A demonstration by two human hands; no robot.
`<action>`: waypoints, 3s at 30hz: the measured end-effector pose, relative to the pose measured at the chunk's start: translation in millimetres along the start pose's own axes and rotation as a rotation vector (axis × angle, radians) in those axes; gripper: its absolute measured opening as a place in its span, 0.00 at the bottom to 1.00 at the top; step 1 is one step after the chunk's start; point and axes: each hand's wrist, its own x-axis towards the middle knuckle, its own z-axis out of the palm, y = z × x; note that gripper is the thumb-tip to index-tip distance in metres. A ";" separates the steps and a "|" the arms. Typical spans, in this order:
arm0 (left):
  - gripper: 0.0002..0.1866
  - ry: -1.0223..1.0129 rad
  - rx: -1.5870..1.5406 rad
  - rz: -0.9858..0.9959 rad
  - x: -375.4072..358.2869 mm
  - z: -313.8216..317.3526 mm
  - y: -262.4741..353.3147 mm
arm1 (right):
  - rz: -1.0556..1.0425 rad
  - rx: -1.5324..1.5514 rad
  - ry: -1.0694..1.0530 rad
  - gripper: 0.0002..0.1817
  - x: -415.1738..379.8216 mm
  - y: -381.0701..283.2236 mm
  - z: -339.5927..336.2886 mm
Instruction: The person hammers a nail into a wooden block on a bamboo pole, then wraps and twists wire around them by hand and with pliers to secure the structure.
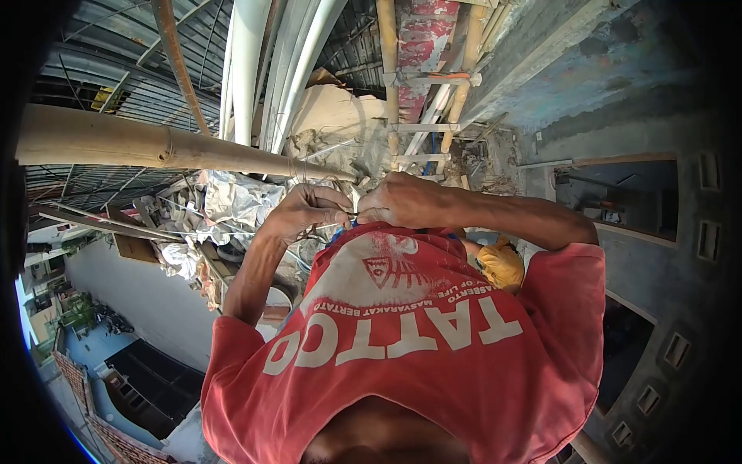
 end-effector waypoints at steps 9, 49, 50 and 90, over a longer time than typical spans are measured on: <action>0.12 0.209 0.140 0.313 -8.4 6.1 -8.9 | 0.099 0.556 -0.139 0.20 6.7 15.9 -6.7; 0.09 0.475 0.604 0.542 -5.9 20.3 -14.6 | 0.239 1.041 -0.366 0.19 9.9 21.0 6.1; 0.10 0.560 0.603 0.553 -9.1 23.4 -17.7 | 0.228 1.066 -0.355 0.18 10.6 21.9 6.0; 0.11 0.253 -0.104 0.185 -26.7 25.8 26.5 | 0.142 0.810 -0.253 0.22 5.0 3.6 -19.0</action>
